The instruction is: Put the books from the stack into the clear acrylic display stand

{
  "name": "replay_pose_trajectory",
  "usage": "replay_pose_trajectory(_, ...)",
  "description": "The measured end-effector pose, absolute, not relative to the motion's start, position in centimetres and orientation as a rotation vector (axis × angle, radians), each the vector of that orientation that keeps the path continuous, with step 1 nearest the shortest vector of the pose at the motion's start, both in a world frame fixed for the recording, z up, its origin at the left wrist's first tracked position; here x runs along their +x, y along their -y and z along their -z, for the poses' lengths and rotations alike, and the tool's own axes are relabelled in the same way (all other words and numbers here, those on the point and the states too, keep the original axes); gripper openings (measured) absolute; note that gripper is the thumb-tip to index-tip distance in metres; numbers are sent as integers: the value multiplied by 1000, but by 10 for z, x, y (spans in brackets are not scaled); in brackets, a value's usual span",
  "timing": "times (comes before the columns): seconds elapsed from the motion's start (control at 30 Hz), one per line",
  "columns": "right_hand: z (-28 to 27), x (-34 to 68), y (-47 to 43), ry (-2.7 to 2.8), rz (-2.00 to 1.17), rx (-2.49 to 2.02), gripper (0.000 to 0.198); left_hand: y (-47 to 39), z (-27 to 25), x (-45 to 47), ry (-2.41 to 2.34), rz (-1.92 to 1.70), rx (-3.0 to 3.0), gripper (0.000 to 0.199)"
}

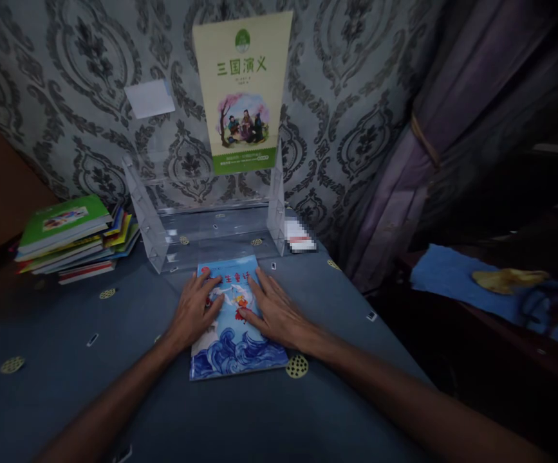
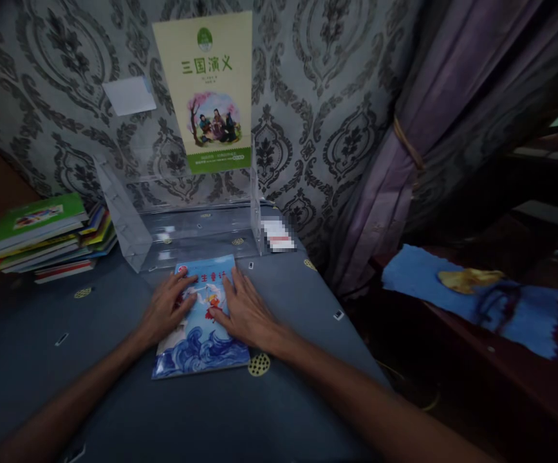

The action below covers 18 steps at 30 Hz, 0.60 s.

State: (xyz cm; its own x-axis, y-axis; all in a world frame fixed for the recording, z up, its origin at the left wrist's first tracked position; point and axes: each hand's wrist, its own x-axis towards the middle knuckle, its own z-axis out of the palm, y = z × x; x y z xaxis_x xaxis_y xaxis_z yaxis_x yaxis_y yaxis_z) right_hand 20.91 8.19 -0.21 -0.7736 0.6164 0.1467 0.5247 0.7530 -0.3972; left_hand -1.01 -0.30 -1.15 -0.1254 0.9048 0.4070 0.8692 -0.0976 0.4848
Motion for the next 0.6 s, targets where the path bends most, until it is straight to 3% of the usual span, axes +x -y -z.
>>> replay_pose_trajectory(0.23,6,211,-84,2636,-536,-826,84,-3,-10,-17,-1581,-1773,907,51)
replay_pose_trajectory(0.4,5,210,-85,2615,-600,-846,85,-4,-19,-7,-1248,-1602,468,29)
replay_pose_trajectory(0.6,20,210,-93,2454,-720,-837,79,2,-29,9,-1224,-1593,361,10)
